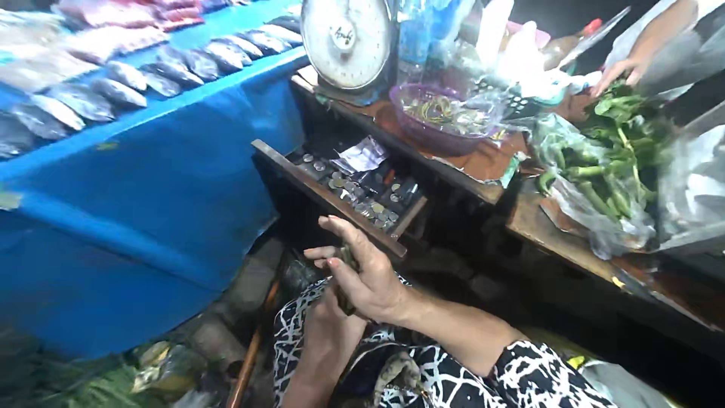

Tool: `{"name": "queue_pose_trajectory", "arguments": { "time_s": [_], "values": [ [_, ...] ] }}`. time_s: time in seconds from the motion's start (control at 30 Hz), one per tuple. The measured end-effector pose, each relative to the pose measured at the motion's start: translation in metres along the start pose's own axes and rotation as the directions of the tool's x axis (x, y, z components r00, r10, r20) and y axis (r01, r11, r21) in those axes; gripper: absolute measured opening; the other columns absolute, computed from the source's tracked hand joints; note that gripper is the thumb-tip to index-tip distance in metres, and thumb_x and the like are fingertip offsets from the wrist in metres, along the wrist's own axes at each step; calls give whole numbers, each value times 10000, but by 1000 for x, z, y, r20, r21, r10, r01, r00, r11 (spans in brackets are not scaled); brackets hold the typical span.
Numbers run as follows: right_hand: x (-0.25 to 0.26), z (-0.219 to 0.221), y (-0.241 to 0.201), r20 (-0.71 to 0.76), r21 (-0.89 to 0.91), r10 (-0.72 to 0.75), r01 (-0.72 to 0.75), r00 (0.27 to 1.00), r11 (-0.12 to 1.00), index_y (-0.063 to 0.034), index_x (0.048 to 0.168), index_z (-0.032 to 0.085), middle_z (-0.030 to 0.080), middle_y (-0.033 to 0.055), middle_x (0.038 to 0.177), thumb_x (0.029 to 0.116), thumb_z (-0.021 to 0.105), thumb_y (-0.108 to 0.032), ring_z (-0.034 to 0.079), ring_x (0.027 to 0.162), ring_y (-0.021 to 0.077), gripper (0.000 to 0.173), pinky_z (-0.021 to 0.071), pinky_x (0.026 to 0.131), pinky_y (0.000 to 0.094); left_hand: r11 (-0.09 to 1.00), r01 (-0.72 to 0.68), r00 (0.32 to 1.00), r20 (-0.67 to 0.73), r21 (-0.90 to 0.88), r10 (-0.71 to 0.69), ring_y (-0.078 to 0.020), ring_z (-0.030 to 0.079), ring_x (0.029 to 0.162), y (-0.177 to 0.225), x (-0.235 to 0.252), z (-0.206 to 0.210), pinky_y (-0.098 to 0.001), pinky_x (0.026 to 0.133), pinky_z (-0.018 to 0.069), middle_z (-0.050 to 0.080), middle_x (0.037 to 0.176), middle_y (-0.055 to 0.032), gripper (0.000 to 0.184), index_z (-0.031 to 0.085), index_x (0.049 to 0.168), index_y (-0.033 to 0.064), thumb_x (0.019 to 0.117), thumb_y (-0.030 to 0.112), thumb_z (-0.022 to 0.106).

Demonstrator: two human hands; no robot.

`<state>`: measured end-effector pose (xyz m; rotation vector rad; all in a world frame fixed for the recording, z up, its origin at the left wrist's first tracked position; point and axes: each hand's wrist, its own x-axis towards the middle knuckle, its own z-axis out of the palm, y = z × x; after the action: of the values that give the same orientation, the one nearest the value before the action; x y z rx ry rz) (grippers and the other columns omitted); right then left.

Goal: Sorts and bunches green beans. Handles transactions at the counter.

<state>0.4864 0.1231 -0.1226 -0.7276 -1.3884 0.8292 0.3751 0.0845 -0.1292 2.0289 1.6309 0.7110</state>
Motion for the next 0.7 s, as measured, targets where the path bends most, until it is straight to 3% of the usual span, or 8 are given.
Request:
{"name": "queue_pose_trajectory", "arguments": {
  "time_s": [0.07,0.17,0.27,0.37,0.43,0.5,0.6,0.7],
  "values": [
    [1,-6,-6,-49,128,99,-92,994,988,97,1402,493,631,218,1284,1005,473,51,728,940,177,400,631,849,332,984,122,984,143,-127,-103,-224,696,833,1,2,-2,-460,777,572,716,923,-136,410,676,1158,-5,838,224,793],
    [3,-14,-10,-66,303,189,-161,980,939,42,1288,563,708,109,979,1037,447,23,662,714,88,277,583,681,249,936,225,943,303,-271,-139,-68,643,689,-10,3,6,-309,655,569,673,805,5,381,686,1051,63,767,284,812],
    [4,-19,-16,40,404,206,-204,978,892,50,1246,565,699,74,869,1040,441,8,631,657,64,244,558,643,232,881,160,938,347,-444,4,33,675,879,-18,0,8,-195,819,580,715,976,72,698,632,1208,50,685,435,886],
    [-1,-15,-30,157,395,199,-246,967,885,105,1222,556,697,86,1026,1025,456,19,626,683,38,237,559,638,226,784,-2,943,261,-620,208,49,653,1051,-24,-3,12,-185,951,556,711,1117,89,792,574,1285,27,689,413,923],
    [-3,-15,-37,263,336,140,-227,955,914,139,1213,567,682,130,1090,1024,487,2,635,727,54,247,564,663,242,814,4,932,297,-581,207,58,640,1052,-22,-8,7,-184,960,539,708,1105,78,634,618,1239,14,732,259,908],
    [4,-23,-40,379,253,51,-156,924,955,162,1218,587,686,191,1072,1034,514,-33,665,780,121,278,581,715,288,846,28,927,331,-533,178,5,676,957,-20,-10,4,-230,901,561,730,1016,37,458,679,1165,17,788,208,853],
    [31,-51,-57,340,-13,49,-48,939,999,142,1256,625,709,213,1133,1029,540,-59,697,1014,191,315,563,936,339,617,162,928,331,-770,169,-48,709,663,-32,-11,3,-240,652,617,745,765,83,105,728,961,234,880,265,786],
    [80,-99,-57,107,-431,22,26,994,902,64,1179,700,720,172,1139,1015,590,-51,698,1043,206,229,561,943,372,427,73,954,188,-901,233,-17,623,583,-57,-2,-7,-219,567,555,661,694,120,134,712,926,341,937,474,704]
  ]
}}
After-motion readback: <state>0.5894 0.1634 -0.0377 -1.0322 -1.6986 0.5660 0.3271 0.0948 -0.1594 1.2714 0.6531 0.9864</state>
